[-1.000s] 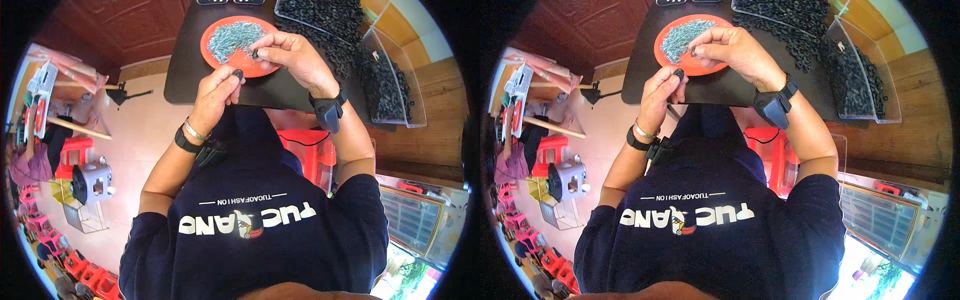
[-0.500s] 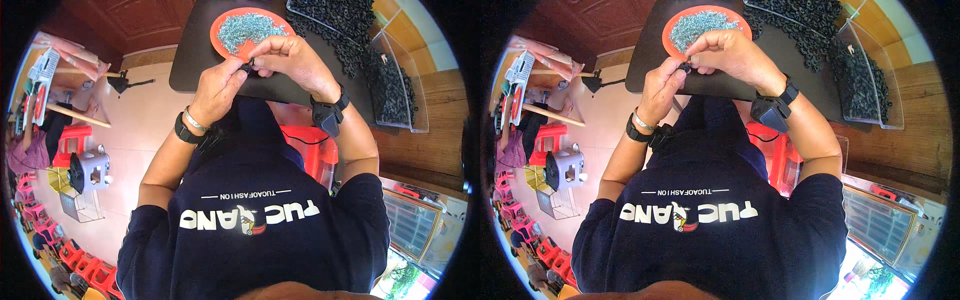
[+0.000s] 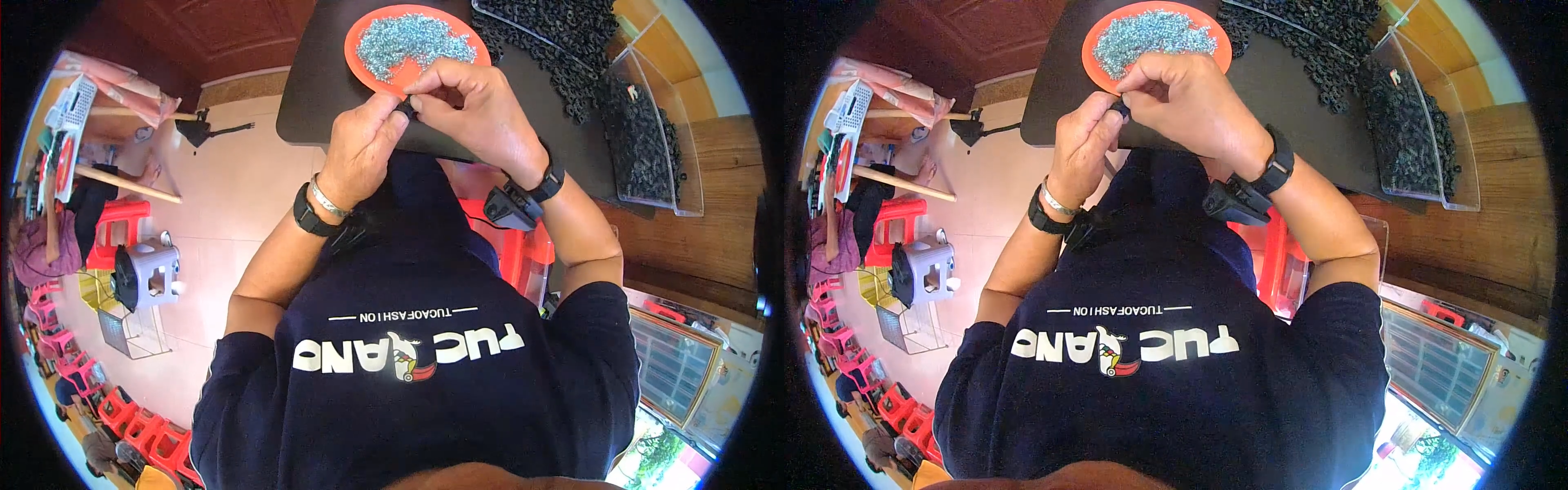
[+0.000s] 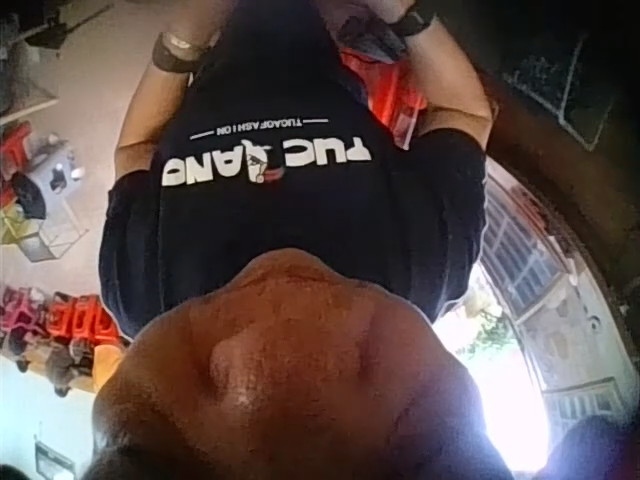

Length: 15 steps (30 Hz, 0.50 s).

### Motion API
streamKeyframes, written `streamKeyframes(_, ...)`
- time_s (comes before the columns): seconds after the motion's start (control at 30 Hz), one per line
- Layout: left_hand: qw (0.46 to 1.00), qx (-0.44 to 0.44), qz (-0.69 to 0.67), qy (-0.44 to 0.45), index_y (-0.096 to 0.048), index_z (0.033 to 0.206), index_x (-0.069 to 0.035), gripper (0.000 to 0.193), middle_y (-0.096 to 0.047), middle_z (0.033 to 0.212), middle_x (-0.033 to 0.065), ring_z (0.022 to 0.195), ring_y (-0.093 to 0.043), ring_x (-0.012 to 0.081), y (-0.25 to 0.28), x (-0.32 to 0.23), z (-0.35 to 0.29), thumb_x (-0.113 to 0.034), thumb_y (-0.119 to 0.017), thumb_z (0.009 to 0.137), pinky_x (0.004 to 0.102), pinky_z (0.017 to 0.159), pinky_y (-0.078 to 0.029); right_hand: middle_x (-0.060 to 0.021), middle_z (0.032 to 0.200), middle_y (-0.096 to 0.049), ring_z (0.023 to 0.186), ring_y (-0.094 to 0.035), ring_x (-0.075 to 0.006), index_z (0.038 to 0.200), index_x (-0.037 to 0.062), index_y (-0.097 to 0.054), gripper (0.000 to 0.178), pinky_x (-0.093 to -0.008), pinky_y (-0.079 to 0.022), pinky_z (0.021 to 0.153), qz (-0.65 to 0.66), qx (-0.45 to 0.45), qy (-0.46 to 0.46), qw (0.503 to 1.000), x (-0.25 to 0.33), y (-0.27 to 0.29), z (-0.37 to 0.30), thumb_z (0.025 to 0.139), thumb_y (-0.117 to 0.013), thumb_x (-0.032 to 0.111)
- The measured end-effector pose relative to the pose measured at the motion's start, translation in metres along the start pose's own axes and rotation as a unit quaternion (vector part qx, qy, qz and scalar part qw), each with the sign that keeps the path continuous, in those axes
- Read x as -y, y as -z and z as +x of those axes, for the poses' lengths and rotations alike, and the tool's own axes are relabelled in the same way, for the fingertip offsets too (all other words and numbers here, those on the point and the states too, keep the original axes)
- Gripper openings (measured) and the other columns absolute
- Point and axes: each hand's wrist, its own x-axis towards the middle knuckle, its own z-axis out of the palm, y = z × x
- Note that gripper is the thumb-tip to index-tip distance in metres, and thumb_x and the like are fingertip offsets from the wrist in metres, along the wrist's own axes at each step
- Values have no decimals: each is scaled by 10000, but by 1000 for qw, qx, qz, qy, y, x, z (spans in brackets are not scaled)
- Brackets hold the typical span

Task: Assembling small plastic components by inserting metal pins.

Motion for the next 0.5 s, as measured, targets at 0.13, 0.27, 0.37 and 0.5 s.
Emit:
streamKeyframes(0.13, 999, -31, 3, 16, -560, 886, 15, 214, -492, 611, 21, 519, -452, 94, -5, -10, -2, -183, -479, 905, 247, 491, -373, -94, 686, -648, 646, -653, -150, 845, 7, -641, 95, -254, -507, 598, -96, -60, 65, 991, -2, -8, -3, 761, -630, 50)
streamKeyframes(0.27, 997, -43, 53, 25, -548, 916, 6, 148, -515, 693, 138, 622, -501, 258, -4, -14, -5, -121, -489, 869, 332, 553, -407, -97, 665, -636, 618, -649, -173, 828, 16, -637, 84, -266, -499, 570, -91, -72, 47, 992, 2, -13, -4, 756, -625, 56)
streamKeyframes(0.37, 995, -43, 87, 13, -554, 956, -5, 154, -550, 761, 229, 704, -563, 408, -2, -16, -6, -93, -499, 843, 404, 601, -443, -98, 663, -632, 608, -644, -181, 814, 15, -632, 78, -277, -494, 553, -84, -78, 56, 992, 0, -16, -6, 745, -625, 48)
streamKeyframes(0.5, 993, -47, 102, 16, -545, 910, -1, 117, -536, 735, 228, 688, -549, 410, 1, -19, -6, -86, -504, 840, 407, 583, -431, -99, 658, -627, 593, -636, -174, 811, 12, -630, 84, -276, -494, 546, -102, -97, 90, 986, -2, -21, -5, 734, -631, 45)
